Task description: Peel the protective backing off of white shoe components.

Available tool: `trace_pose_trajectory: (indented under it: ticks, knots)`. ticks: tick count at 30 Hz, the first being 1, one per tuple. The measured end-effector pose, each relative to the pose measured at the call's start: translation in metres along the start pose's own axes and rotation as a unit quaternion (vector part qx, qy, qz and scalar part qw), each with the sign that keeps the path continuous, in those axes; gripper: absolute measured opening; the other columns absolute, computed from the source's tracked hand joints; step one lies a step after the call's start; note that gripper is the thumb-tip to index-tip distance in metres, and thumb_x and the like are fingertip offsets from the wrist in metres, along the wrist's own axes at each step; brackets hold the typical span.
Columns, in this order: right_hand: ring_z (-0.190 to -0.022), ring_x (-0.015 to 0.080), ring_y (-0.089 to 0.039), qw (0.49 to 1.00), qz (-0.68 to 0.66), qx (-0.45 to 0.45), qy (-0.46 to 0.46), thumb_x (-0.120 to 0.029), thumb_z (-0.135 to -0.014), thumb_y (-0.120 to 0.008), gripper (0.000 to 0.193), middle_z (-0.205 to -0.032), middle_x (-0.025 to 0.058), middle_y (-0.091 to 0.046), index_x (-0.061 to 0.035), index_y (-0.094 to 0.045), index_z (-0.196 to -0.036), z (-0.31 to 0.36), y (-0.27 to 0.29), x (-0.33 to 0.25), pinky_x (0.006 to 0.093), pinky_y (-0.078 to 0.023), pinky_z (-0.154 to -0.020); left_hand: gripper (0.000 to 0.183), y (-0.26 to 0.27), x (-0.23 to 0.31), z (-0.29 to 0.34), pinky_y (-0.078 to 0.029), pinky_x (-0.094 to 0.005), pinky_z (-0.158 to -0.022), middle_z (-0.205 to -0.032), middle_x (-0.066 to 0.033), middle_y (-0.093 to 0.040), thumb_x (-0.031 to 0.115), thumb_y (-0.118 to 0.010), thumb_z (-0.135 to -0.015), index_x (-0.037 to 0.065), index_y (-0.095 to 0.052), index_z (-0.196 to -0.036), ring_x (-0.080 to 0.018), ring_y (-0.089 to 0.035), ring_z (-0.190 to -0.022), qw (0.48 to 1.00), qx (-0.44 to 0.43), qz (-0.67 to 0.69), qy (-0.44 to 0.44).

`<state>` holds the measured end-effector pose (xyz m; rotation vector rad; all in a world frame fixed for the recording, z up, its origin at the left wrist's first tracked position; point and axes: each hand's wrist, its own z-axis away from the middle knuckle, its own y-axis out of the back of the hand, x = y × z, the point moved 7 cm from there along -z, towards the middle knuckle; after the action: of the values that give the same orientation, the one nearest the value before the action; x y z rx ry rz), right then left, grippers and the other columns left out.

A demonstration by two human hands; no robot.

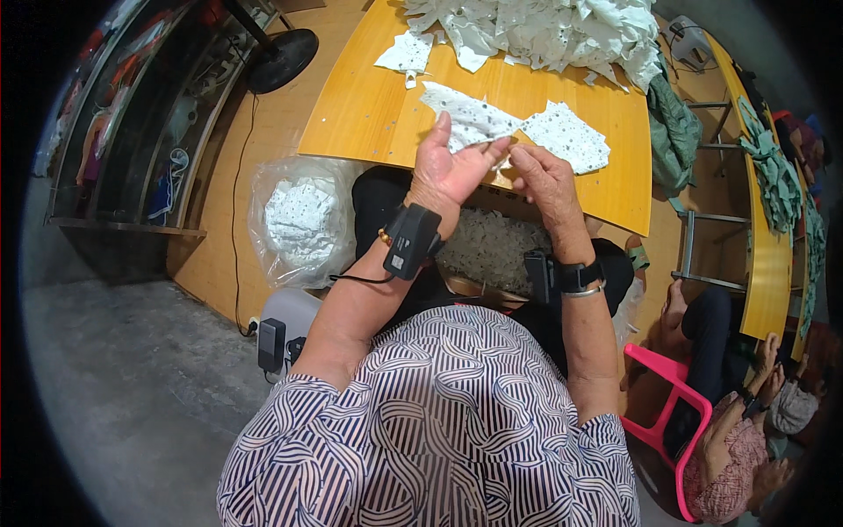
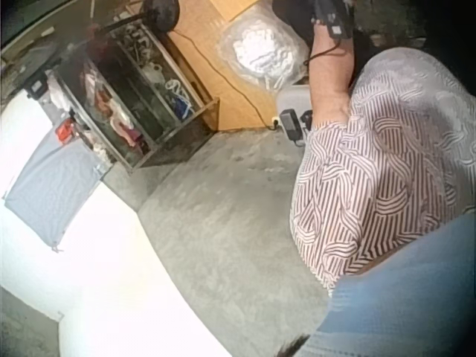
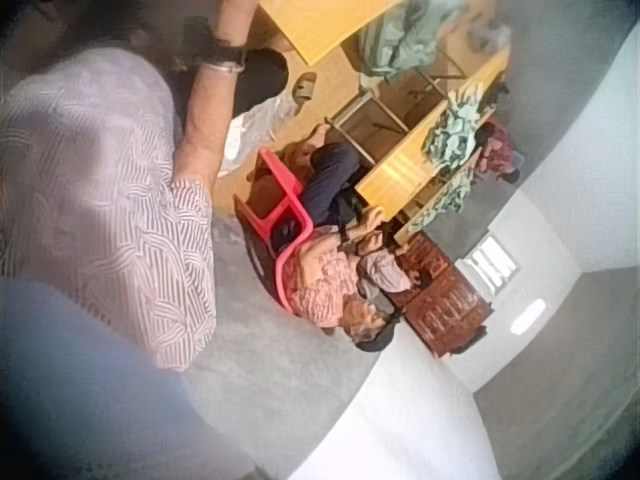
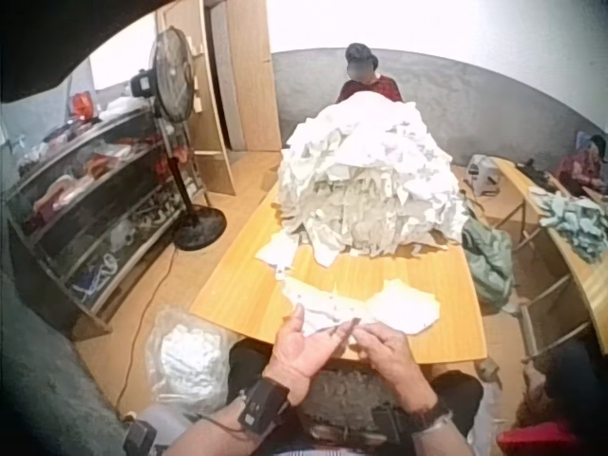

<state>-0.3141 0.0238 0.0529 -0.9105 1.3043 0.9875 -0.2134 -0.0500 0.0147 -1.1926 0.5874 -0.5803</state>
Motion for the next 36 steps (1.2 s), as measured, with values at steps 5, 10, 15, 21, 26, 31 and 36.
trace_pose_trajectory:
  ticks: [5, 10, 15, 21, 26, 31, 36]
  knots:
    - [-0.057, 0.0064, -0.051, 0.986, -0.154, -0.019, -0.060, -0.022, -0.082, -0.061, 0.018, -0.070, 0.0015, -0.058, -0.0040, -0.058, -0.080, -0.013, -0.015, 0.017, 0.0180, -0.042, -0.051, 0.052, 0.001, -0.025, 0.026, -0.023, -0.0503, -0.103, -0.131, -0.0213, -0.032, 0.025, -0.051, -0.086, 0.003, -0.031, -0.128, -0.0367, -0.029, -0.123, 0.994, -0.045, -0.097, 0.006]
    - [-0.071, 0.0112, -0.058, 0.956, -0.288, -0.028, -0.058, -0.012, -0.082, -0.059, 0.012, -0.080, 0.0047, -0.061, -0.0023, -0.057, -0.089, -0.009, -0.009, 0.010, 0.0253, -0.048, -0.063, 0.066, 0.015, -0.020, 0.053, -0.024, -0.0537, -0.098, -0.129, -0.0176, -0.040, 0.037, -0.062, -0.076, 0.004, -0.037, -0.127, -0.0368, -0.035, -0.120, 0.974, -0.085, -0.201, 0.063]
    - [-0.077, 0.0116, -0.058, 0.946, -0.281, -0.150, -0.063, -0.013, -0.083, -0.058, 0.021, -0.088, 0.0053, -0.061, -0.0008, -0.054, -0.099, 0.003, -0.020, -0.007, 0.0272, -0.048, -0.071, 0.083, 0.041, -0.020, 0.069, -0.023, -0.0540, -0.099, -0.128, -0.0206, -0.041, 0.055, -0.061, -0.070, 0.000, -0.038, -0.127, -0.0390, -0.036, -0.119, 0.946, -0.099, -0.250, 0.183]
    - [-0.067, 0.0071, -0.056, 0.959, -0.117, -0.230, -0.120, -0.016, -0.081, -0.060, 0.019, -0.079, 0.0016, -0.061, -0.0001, -0.059, -0.092, 0.023, -0.035, -0.010, 0.0210, -0.046, -0.062, 0.070, 0.036, -0.027, 0.063, -0.030, -0.0473, -0.097, -0.117, -0.0139, -0.051, 0.041, -0.071, -0.069, 0.000, -0.045, -0.120, -0.0280, -0.048, -0.110, 0.959, -0.042, -0.255, 0.114]
    - [-0.062, 0.0032, -0.049, 0.976, 0.038, -0.206, -0.061, -0.017, -0.080, -0.058, 0.022, -0.077, -0.0026, -0.057, -0.0012, -0.059, -0.094, 0.021, -0.027, 0.012, 0.0174, -0.040, -0.053, 0.032, 0.031, -0.030, 0.058, -0.048, -0.0386, -0.081, -0.098, -0.0090, -0.060, 0.007, -0.065, -0.076, 0.002, -0.054, -0.106, -0.0202, -0.060, -0.089, 0.961, -0.019, -0.263, 0.082]
    - [-0.064, 0.0018, -0.048, 0.990, -0.065, -0.127, -0.020, -0.017, -0.083, -0.056, 0.023, -0.078, -0.0040, -0.055, -0.0007, -0.058, -0.099, 0.029, -0.022, 0.017, 0.0163, -0.039, -0.051, 0.031, 0.037, -0.035, 0.054, -0.052, -0.0382, -0.075, -0.096, -0.0109, -0.060, 0.009, -0.061, -0.079, 0.001, -0.051, -0.108, -0.0232, -0.062, -0.085, 0.972, -0.003, -0.214, 0.102]
    - [-0.059, 0.0007, -0.046, 0.991, -0.107, -0.058, -0.046, -0.016, -0.085, -0.054, 0.021, -0.075, -0.0045, -0.054, -0.0024, -0.058, -0.100, 0.035, -0.014, 0.020, 0.0146, -0.038, -0.048, 0.030, 0.037, -0.037, 0.059, -0.051, -0.0400, -0.076, -0.098, -0.0120, -0.060, 0.013, -0.058, -0.083, 0.001, -0.050, -0.110, -0.0256, -0.061, -0.086, 0.974, -0.005, -0.206, 0.098]
